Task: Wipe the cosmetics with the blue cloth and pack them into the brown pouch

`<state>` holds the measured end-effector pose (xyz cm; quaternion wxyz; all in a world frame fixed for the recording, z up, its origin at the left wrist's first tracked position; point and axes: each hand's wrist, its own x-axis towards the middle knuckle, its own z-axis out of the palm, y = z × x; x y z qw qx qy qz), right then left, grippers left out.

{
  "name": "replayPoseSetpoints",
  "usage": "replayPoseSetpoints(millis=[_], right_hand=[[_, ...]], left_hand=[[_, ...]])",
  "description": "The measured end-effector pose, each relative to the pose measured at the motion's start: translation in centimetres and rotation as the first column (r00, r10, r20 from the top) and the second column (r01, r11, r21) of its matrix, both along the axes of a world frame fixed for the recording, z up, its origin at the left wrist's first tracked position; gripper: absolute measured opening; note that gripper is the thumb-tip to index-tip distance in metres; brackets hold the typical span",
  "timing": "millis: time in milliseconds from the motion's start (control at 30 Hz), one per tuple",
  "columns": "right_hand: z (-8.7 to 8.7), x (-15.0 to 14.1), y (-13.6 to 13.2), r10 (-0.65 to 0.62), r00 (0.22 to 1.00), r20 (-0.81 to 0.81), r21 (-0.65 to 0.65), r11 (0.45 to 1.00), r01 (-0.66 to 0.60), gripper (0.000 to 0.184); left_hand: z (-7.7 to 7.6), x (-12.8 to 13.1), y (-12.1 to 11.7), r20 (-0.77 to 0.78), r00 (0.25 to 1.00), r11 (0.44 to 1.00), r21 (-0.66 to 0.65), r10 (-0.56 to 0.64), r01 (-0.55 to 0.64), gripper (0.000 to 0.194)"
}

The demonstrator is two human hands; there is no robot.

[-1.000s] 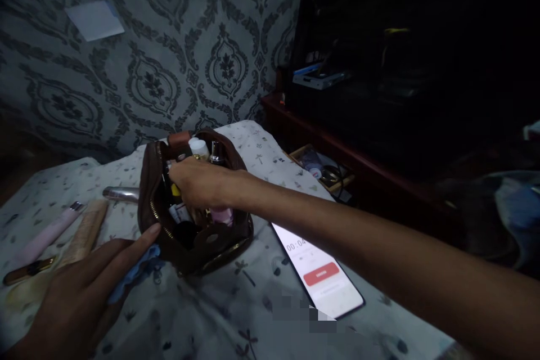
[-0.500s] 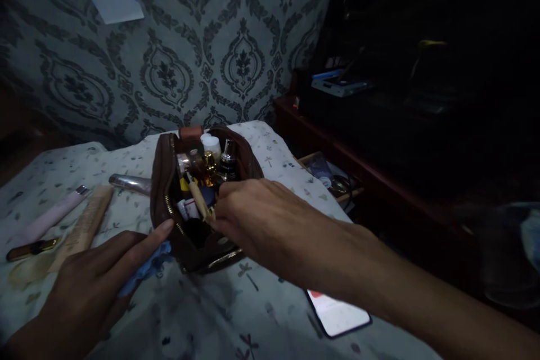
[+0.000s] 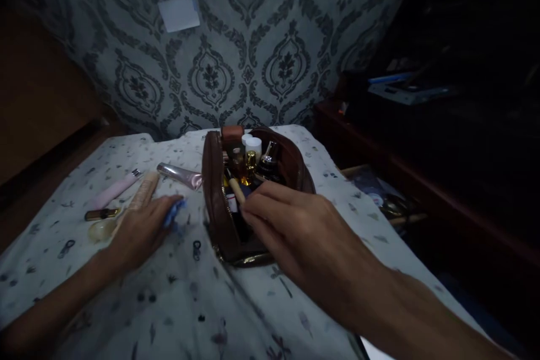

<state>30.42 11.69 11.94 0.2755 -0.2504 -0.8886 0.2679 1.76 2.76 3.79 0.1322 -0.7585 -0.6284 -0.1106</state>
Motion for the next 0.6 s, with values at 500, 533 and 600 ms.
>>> replayPoseSetpoints(millis=[500, 533, 600], right_hand=[[-7.7, -9.1, -7.3, 0.229, 0.973, -0.008, -0.347, 0.912, -0.218, 0.019], [-8.4, -9.6, -7.2, 0.181, 0.983, -0.025, -0.401, 0.899, -0.175, 0.019], [-9.6, -10.2, -6.9, 0.082, 0.995, -0.053, -0.517, 0.85, -0.098, 0.023]], left_hand=[[0.2, -6.6, 10.4, -0.235, 0.966, 0.92, -0.345, 0.106, -0.185, 0.034], [0.7, -6.5, 10.4, -0.231, 0.966, 0.924, -0.333, 0.114, -0.189, 0.034], [2.0, -6.2, 10.1, -0.215, 0.966, 0.934, -0.295, 0.144, -0.204, 0.036]])
